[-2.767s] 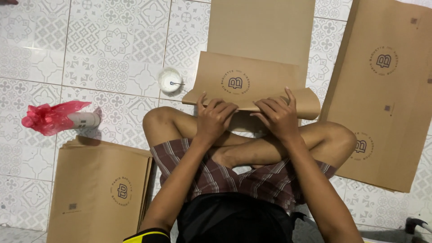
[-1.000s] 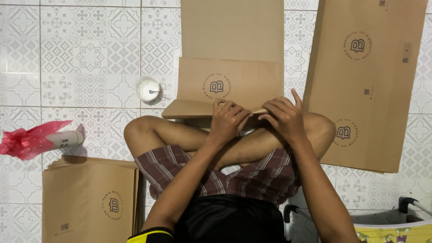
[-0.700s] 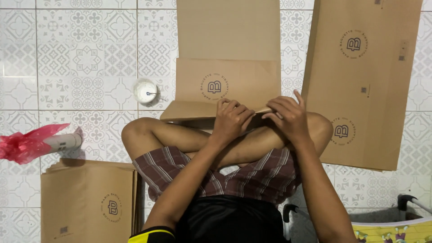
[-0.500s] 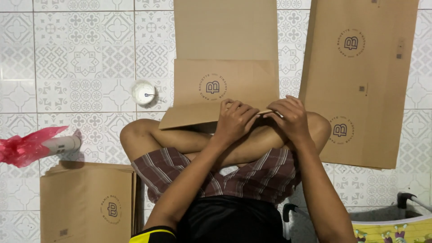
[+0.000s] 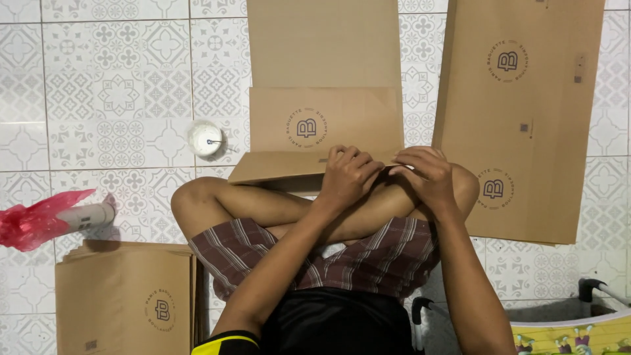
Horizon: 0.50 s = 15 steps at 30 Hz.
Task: The person sits on the floor and assembles brown paper bags. They fold the bottom flaps of the bags to create a base, then use a small brush to apply glue from a white container to the edges of the flaps to secure them.
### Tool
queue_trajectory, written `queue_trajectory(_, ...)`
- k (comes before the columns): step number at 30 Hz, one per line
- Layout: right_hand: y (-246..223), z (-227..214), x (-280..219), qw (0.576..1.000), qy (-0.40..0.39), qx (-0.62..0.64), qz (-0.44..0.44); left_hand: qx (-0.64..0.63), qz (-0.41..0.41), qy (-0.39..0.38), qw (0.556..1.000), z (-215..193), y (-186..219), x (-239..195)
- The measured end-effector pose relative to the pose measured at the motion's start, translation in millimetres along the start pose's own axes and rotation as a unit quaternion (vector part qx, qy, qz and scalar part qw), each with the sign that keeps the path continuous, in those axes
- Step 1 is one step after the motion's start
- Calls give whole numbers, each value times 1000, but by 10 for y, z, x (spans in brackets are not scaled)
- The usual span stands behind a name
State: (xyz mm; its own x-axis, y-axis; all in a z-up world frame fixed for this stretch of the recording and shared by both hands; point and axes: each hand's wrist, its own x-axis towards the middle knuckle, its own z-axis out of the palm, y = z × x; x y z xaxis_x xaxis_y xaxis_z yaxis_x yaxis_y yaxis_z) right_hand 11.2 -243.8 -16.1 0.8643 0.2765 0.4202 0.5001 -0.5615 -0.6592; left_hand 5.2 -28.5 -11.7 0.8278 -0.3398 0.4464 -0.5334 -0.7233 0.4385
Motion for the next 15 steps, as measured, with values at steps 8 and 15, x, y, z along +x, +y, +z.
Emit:
queue_trajectory(8,45,13,-84,999,21,-20,24,15,14,-10,1000,3,-92,-63)
queue_trajectory(15,79,98,-104,993,-3,-108,-49,41,42,-67,996,53,-519,-417)
